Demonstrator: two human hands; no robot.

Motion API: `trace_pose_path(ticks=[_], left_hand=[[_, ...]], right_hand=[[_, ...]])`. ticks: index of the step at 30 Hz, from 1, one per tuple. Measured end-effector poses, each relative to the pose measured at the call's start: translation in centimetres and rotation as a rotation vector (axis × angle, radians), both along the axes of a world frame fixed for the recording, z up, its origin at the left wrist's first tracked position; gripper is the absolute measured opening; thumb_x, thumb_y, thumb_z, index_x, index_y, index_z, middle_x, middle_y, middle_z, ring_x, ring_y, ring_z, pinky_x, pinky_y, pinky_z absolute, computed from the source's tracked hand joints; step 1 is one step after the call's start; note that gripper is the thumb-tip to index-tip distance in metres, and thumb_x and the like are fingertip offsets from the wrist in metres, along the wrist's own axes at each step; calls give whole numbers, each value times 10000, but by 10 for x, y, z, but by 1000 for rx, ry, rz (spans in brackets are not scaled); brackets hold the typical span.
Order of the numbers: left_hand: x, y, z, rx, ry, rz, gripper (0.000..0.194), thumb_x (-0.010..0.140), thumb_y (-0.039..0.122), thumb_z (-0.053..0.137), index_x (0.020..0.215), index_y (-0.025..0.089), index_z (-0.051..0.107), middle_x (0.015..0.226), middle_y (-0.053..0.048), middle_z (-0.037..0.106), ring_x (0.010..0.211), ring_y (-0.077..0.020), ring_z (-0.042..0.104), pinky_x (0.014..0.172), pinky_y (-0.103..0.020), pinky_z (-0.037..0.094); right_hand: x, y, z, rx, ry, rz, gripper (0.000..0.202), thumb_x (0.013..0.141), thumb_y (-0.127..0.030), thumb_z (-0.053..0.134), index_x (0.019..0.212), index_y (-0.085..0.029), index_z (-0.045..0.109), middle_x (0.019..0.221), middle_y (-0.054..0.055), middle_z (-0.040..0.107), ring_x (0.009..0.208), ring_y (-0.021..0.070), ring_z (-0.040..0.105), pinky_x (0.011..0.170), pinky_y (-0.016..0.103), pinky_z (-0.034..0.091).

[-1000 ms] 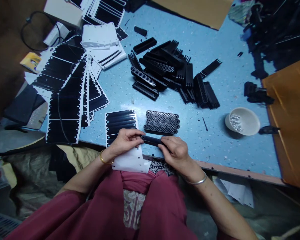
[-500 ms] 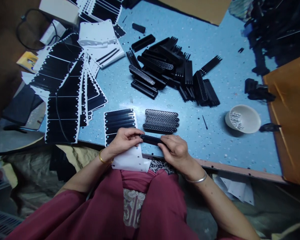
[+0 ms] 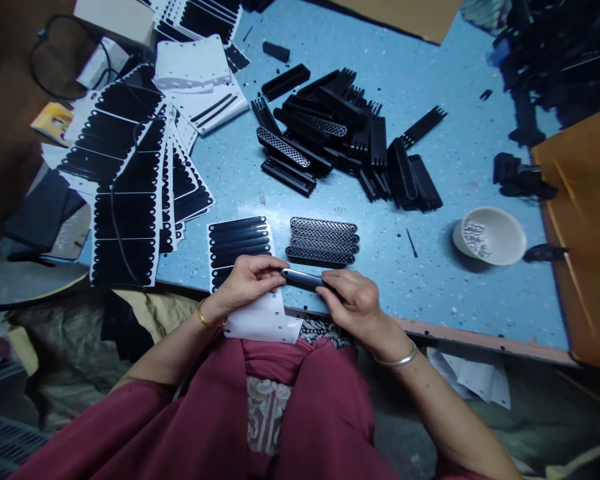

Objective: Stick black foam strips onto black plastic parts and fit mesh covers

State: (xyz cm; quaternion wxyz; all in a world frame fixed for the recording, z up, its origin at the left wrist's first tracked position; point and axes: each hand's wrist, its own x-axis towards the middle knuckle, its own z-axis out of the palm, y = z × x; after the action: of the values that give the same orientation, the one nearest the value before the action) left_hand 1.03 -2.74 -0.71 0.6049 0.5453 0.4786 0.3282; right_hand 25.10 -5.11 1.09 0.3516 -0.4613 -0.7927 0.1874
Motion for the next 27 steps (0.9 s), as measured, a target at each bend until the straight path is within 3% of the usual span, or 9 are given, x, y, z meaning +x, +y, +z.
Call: trace_pose_path(ticks=[27], left_hand=[[1,1,1,-28,18,-3,242,729,187,732,946,82,738,669,-16,634,536,-69,536,496,-162,430]], right_hand=[[-2,2,1,52,-33,24,100,850,-170,651,916,-176,726,833,96,760,715,213,720,654,333,587]])
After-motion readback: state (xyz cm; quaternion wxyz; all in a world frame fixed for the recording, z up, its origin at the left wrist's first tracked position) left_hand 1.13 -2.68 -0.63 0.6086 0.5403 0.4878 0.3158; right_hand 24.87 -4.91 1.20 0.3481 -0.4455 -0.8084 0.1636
